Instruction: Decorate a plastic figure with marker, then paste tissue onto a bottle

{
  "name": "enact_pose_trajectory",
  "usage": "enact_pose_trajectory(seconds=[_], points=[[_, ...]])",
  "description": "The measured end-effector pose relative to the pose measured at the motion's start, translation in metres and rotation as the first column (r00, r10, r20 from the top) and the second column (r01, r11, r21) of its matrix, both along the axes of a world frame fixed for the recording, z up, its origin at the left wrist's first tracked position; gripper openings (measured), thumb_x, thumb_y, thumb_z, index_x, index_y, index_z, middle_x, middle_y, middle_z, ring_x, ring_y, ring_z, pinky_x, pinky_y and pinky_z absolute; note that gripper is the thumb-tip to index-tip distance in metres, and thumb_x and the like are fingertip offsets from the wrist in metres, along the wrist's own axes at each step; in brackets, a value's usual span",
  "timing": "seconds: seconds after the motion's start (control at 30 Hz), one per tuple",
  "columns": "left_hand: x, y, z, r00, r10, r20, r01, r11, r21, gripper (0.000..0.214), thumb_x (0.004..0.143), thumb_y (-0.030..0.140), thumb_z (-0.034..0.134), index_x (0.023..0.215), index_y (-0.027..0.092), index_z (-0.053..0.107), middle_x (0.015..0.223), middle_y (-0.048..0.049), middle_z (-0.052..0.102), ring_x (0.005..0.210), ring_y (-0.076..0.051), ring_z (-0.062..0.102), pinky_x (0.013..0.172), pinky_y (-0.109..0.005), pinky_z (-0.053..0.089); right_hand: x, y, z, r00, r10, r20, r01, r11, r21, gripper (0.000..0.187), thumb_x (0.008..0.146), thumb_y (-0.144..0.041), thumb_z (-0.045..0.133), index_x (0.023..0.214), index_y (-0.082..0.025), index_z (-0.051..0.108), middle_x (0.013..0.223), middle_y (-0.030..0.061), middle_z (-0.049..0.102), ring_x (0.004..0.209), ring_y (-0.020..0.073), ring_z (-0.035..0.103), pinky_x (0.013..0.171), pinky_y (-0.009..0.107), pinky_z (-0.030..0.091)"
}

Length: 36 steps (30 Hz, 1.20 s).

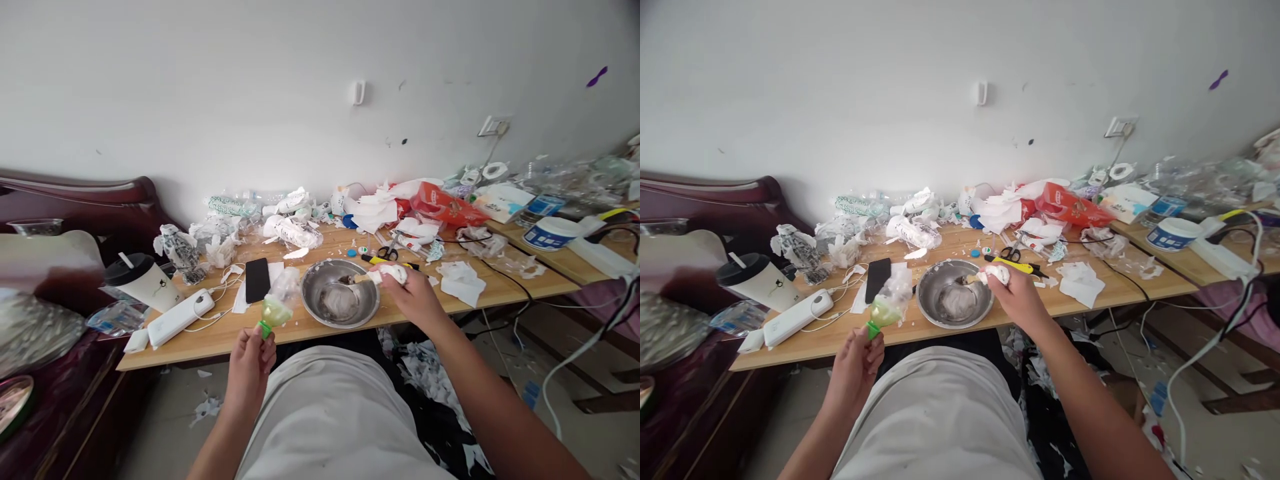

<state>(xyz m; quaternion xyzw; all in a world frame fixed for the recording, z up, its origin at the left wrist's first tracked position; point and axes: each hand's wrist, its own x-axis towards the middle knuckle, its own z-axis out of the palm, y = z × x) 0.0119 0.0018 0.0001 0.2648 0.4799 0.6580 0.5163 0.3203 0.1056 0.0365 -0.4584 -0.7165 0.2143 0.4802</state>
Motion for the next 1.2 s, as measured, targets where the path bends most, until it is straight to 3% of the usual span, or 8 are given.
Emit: enact_pose_trajectory(seconds=[0.23, 0.33, 0.47, 0.57, 0.77, 0.9, 1.03, 1.2], points=[[0.0, -0.005, -0.014, 0.822, 0.134, -0.554, -0.039, 0.983, 0.18, 0.03, 0.072, 0.026, 0.084, 0.091, 0.018, 0.062, 0.09, -0.0035, 0.072, 0.076, -0.014, 0.069, 0.072, -0.025, 0.057, -0.044, -0.063, 0.01, 0.985, 0.161, -0.059, -0.127, 0.918, 0.376, 0.031, 0.094, -0.02, 0.056, 0.124, -0.023, 0.064, 0.102, 0.0074, 0.07, 0.088, 0.0198, 0.067, 0.078, 0.032, 0.054], [0.0, -0.006, -0.018, 0.713, 0.163, -0.682, 0.013, 0.969, 0.246, 0.023, 0.079, 0.027, 0.077, 0.093, 0.019, 0.06, 0.09, -0.0038, 0.071, 0.076, -0.015, 0.07, 0.07, -0.027, 0.058, -0.058, -0.073, 0.012, 0.924, 0.381, 0.02, -0.358, 0.847, 0.393, 0.035, 0.094, -0.017, 0.053, 0.128, -0.021, 0.06, 0.089, 0.0055, 0.066, 0.077, 0.0169, 0.062, 0.068, 0.028, 0.053], [-0.006, -0.008, -0.022, 0.545, 0.234, -0.805, 0.072, 0.944, 0.323, 0.021, 0.084, 0.025, 0.072, 0.101, 0.019, 0.061, 0.083, -0.0019, 0.069, 0.067, -0.013, 0.066, 0.06, -0.023, 0.054, -0.056, -0.066, 0.018, 0.968, 0.25, 0.002, -0.227, 0.877, 0.424, 0.032, 0.093, -0.015, 0.055, 0.124, -0.022, 0.061, 0.095, 0.0055, 0.067, 0.082, 0.0163, 0.062, 0.073, 0.028, 0.053], [-0.013, -0.009, -0.02, 0.437, 0.274, -0.857, 0.138, 0.921, 0.364, 0.024, 0.084, 0.021, 0.073, 0.106, 0.021, 0.062, 0.081, -0.0003, 0.069, 0.061, -0.011, 0.062, 0.058, -0.021, 0.051, -0.05, -0.061, 0.023, 0.938, 0.337, 0.078, -0.34, 0.857, 0.386, 0.027, 0.095, -0.021, 0.055, 0.122, -0.021, 0.061, 0.091, 0.0048, 0.066, 0.081, 0.0161, 0.062, 0.072, 0.027, 0.053], [-0.032, -0.011, 0.01, -0.1, 0.539, -0.836, 0.547, 0.732, 0.406, 0.037, 0.086, 0.005, 0.066, 0.119, 0.018, 0.058, 0.091, -0.0113, 0.071, 0.076, -0.02, 0.067, 0.067, -0.029, 0.055, -0.049, -0.066, 0.035, 0.96, 0.264, 0.089, -0.277, 0.873, 0.401, 0.025, 0.098, -0.024, 0.055, 0.121, -0.02, 0.062, 0.096, 0.0067, 0.069, 0.085, 0.0165, 0.065, 0.076, 0.027, 0.054], [-0.038, -0.008, 0.036, -0.236, 0.555, -0.798, 0.653, 0.699, 0.293, 0.036, 0.085, 0.004, 0.066, 0.116, 0.023, 0.064, 0.094, -0.0155, 0.073, 0.08, -0.024, 0.067, 0.067, -0.032, 0.054, -0.053, -0.069, 0.048, 0.883, 0.448, 0.139, -0.468, 0.824, 0.32, 0.025, 0.1, -0.031, 0.051, 0.117, -0.018, 0.063, 0.086, 0.0042, 0.068, 0.075, 0.0146, 0.065, 0.068, 0.024, 0.054], [-0.035, 0.005, 0.056, -0.066, 0.277, -0.959, 0.602, 0.777, 0.183, 0.02, 0.083, 0.007, 0.069, 0.089, 0.026, 0.072, 0.086, -0.013, 0.074, 0.074, -0.022, 0.065, 0.059, -0.026, 0.046, -0.055, -0.057, 0.054, 0.955, 0.273, 0.114, -0.295, 0.888, 0.352, 0.02, 0.099, -0.025, 0.052, 0.115, -0.02, 0.063, 0.097, 0.0064, 0.071, 0.085, 0.0161, 0.068, 0.075, 0.027, 0.055], [-0.036, 0.023, 0.065, 0.582, -0.313, -0.751, 0.345, 0.931, -0.12, 0.026, 0.066, 0.012, 0.089, 0.066, 0.024, 0.066, 0.082, -0.0123, 0.073, 0.073, -0.019, 0.062, 0.064, -0.026, 0.045, -0.057, -0.037, 0.055, 0.935, 0.321, 0.15, -0.353, 0.88, 0.318, 0.021, 0.098, -0.027, 0.053, 0.116, -0.02, 0.062, 0.092, 0.0057, 0.069, 0.082, 0.0162, 0.066, 0.074, 0.027, 0.054]])
